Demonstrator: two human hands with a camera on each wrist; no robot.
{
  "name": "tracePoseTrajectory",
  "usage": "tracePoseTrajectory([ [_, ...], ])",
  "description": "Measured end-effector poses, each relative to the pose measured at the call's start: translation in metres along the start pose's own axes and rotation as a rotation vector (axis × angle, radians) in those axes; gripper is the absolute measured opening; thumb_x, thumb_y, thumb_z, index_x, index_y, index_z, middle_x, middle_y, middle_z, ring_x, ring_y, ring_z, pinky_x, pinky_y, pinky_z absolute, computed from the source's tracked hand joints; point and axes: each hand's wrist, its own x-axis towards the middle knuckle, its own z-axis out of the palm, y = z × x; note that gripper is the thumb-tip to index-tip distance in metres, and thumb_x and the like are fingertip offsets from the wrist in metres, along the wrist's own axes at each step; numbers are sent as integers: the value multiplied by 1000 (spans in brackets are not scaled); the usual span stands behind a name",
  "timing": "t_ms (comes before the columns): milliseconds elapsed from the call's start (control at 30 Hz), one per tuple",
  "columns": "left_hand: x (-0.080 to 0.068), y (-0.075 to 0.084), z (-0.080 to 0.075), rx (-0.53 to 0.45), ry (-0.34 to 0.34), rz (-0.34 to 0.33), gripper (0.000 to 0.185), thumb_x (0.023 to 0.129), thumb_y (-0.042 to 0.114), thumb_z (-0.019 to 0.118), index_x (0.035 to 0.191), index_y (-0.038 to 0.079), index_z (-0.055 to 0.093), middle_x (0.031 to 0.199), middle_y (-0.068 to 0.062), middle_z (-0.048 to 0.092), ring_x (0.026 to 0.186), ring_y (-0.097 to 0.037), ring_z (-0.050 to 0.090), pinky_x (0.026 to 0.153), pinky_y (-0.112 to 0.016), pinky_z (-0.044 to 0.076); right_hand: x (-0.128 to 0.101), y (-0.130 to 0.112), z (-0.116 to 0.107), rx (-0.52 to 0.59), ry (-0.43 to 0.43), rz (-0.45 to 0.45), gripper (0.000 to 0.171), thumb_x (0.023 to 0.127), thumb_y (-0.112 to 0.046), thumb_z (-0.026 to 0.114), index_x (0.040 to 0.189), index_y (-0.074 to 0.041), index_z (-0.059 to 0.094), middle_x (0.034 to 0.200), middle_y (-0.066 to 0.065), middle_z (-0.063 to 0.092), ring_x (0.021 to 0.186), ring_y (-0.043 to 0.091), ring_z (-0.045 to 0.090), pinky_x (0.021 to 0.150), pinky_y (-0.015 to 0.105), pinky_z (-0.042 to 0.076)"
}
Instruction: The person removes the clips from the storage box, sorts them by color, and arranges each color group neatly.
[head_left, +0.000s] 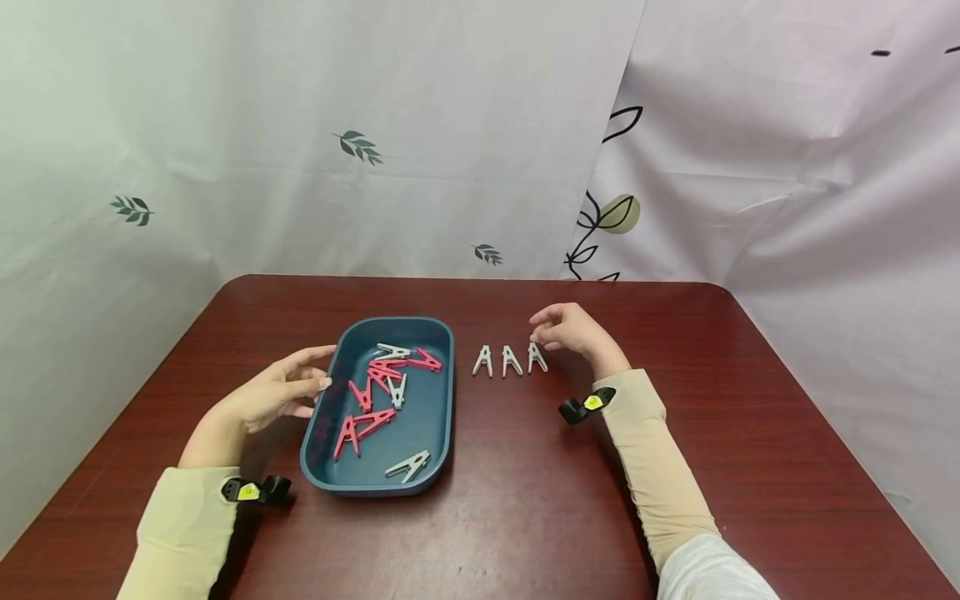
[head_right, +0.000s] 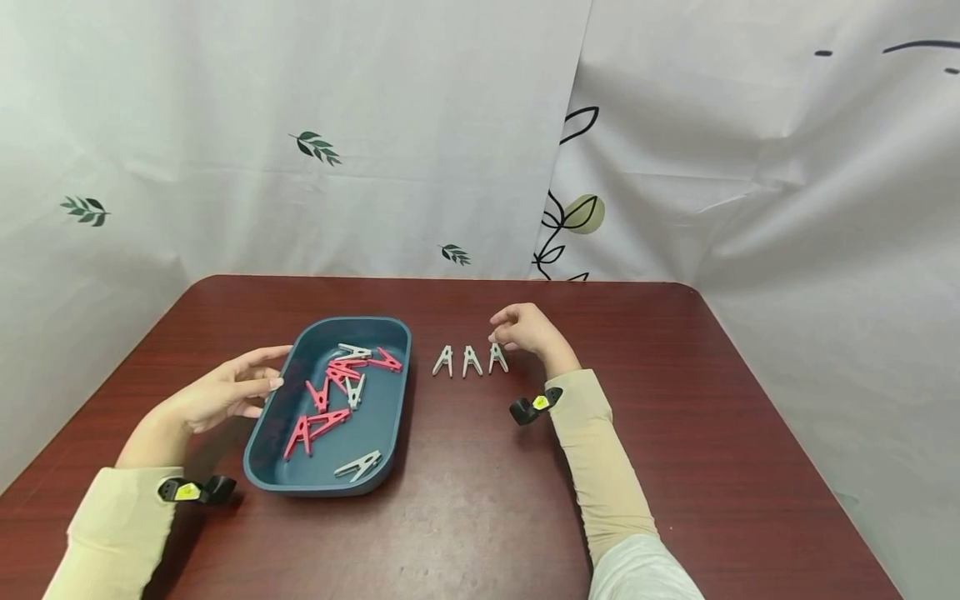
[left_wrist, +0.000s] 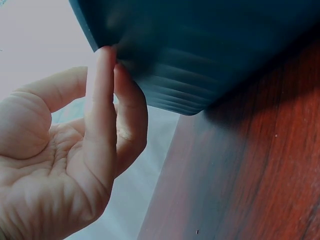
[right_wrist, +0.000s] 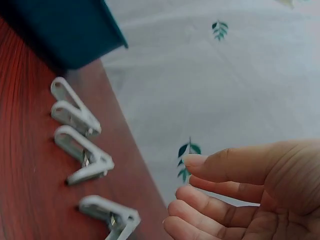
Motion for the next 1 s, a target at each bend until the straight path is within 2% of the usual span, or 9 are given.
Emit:
tracePoseTrajectory([
  [200,0,0,1,1,3,-13,68,96,19,56,150,3,17,106,-12,57,91,-16,66,75,-36,58,-9,-23,8,-67,19,-129,34,85,-2,62,117,9,59,99,21,68,86,17,66,83,39,55],
  [367,-1,1,2,5,6,-16,69,96,19,57,150,4,18,107,-14,56,90,-16,66,76,-37,58,-20,-44,18,-173,35,-252,31,83,-6,68,112,4,64,100,19,68,90,23,65,76,28,52],
  [500,-2,1,1,8,11,-11,69,95,19,57,150,3,18,107,-14,56,89,-15,66,75,-36,58,-28,-59,29,-217,11,-305,31,83,-7,69,113,0,65,102,17,68,94,25,65,78,32,52],
  [600,-1,1,1,9,10,-5,68,95,19,57,149,3,18,108,-16,56,89,-15,66,75,-37,58,-34,-68,39,-261,-9,-342,30,83,-8,69,113,-2,65,102,15,68,92,22,66,78,32,52],
  [700,-1,1,1,9,10,-2,68,95,18,57,149,3,18,107,-16,56,89,-16,66,75,-37,58,-38,-76,51,-262,-63,-364,30,84,-9,70,113,-4,65,101,12,68,82,21,67,69,30,54],
  [767,0,1,0,9,9,-4,68,96,18,56,149,3,18,107,-14,56,89,-16,65,75,-37,58,-41,-80,59,-270,-106,-397,30,84,-9,70,112,-4,65,101,12,68,81,20,67,67,28,55],
  [833,0,1,0,7,7,-5,68,96,18,56,150,3,17,106,-13,56,89,-16,66,75,-37,58,-42,-83,68,-292,-152,-434,29,84,-10,71,112,-4,66,102,11,67,83,21,67,69,30,56],
  [933,1,1,0,7,6,-8,68,96,18,56,150,3,17,107,-13,56,89,-16,65,75,-36,58,-44,-87,82,-379,-207,-518,29,84,-12,72,112,-4,66,107,11,67,92,20,65,80,29,55],
  [1000,1,0,0,7,6,-9,68,96,18,56,150,4,18,108,-14,56,89,-16,65,75,-36,58,-46,-89,91,-430,-250,-561,29,85,-13,71,112,-5,67,108,10,66,95,20,64,83,28,54],
])
